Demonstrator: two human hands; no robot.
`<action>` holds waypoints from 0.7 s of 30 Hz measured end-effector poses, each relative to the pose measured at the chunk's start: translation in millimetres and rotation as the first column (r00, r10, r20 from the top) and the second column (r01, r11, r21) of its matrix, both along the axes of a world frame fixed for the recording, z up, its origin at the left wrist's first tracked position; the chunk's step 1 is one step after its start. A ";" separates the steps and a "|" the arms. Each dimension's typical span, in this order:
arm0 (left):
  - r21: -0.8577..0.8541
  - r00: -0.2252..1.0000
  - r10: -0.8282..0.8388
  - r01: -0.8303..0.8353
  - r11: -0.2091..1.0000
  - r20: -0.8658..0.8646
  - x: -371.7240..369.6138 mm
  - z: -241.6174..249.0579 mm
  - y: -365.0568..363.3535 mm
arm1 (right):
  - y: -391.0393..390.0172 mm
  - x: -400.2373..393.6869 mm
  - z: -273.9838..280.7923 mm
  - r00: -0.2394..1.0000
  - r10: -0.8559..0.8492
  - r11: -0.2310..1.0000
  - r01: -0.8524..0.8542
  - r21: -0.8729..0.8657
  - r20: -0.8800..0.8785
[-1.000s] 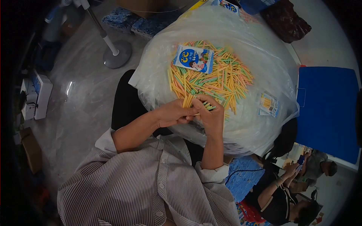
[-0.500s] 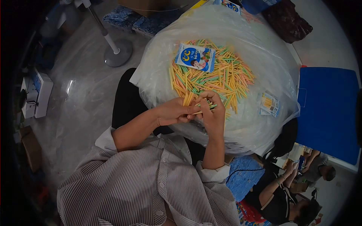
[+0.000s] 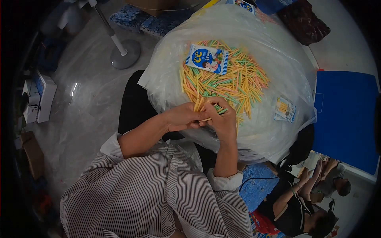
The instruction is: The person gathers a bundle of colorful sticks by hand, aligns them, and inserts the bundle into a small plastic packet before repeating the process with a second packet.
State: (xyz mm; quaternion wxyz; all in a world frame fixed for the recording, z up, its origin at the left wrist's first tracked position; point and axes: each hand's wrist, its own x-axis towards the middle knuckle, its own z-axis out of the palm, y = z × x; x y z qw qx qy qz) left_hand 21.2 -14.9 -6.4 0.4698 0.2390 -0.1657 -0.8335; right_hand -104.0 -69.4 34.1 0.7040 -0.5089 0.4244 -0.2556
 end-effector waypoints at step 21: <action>0.027 0.994 -0.112 0.112 0.993 0.008 -0.3 7.1 2.4 | -5.6 -0.4 2.2 0.985 0.157 0.979 -0.164 -0.121 -0.067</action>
